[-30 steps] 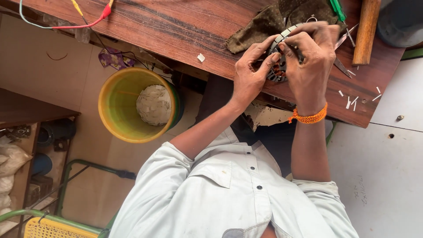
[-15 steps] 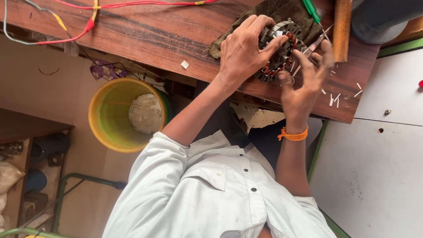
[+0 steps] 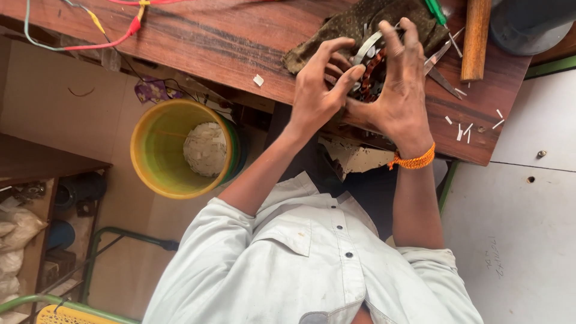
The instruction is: The person repeatedly picks small white insulating strips from a yellow basin and places them into the slots of a motor armature resting on a cloth on the workbench. They rotate the armature to access different slots and continue inserting strips until the visible slots are filled.
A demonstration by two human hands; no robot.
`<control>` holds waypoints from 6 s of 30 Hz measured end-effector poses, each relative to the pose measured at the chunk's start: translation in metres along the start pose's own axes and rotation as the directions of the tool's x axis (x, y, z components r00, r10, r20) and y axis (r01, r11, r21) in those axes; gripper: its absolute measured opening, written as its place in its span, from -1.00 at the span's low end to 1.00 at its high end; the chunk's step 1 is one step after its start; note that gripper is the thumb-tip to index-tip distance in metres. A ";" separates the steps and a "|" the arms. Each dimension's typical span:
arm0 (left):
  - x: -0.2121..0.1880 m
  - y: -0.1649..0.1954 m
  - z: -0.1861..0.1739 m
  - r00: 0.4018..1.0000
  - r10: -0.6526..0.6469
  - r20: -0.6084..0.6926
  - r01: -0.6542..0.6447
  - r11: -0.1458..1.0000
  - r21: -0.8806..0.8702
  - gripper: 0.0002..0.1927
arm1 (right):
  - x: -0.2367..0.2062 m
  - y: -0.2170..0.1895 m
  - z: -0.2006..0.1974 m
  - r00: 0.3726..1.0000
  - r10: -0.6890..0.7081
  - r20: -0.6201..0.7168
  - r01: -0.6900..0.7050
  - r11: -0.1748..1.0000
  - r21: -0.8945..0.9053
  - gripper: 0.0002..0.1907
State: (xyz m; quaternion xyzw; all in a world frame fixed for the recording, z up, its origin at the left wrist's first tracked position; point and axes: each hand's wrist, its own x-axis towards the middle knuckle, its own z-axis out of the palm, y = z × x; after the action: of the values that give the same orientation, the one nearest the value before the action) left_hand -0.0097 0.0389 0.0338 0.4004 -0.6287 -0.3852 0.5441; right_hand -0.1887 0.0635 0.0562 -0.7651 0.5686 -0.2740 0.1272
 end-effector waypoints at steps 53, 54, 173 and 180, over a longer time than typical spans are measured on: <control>-0.163 -0.194 -0.265 0.209 -0.974 0.086 0.909 0.226 0.350 -0.67 | -0.007 0.015 0.016 0.883 0.230 -0.408 -0.060 0.920 0.388 -0.78; -0.166 -0.200 -0.265 0.191 -0.978 0.086 0.909 0.209 0.362 -0.67 | -0.014 0.018 0.018 0.903 0.208 -0.376 -0.040 0.912 0.408 -0.70; -0.091 0.024 0.007 0.996 0.094 -0.007 -0.094 0.977 -0.191 -0.88 | -0.101 -0.049 0.021 0.886 0.408 -0.221 -0.075 0.597 0.798 -0.83; -0.022 0.001 0.013 0.962 -0.269 -0.039 0.231 0.886 -0.402 -0.29 | -0.004 -0.019 -0.024 0.945 0.045 -0.323 0.134 0.849 0.511 -0.92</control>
State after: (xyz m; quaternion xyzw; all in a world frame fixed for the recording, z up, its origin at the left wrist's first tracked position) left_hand -0.0211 0.0600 0.0254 0.3782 -0.4550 -0.5515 0.5881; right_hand -0.1880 0.0762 0.0839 -0.6588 0.4666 -0.5433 0.2305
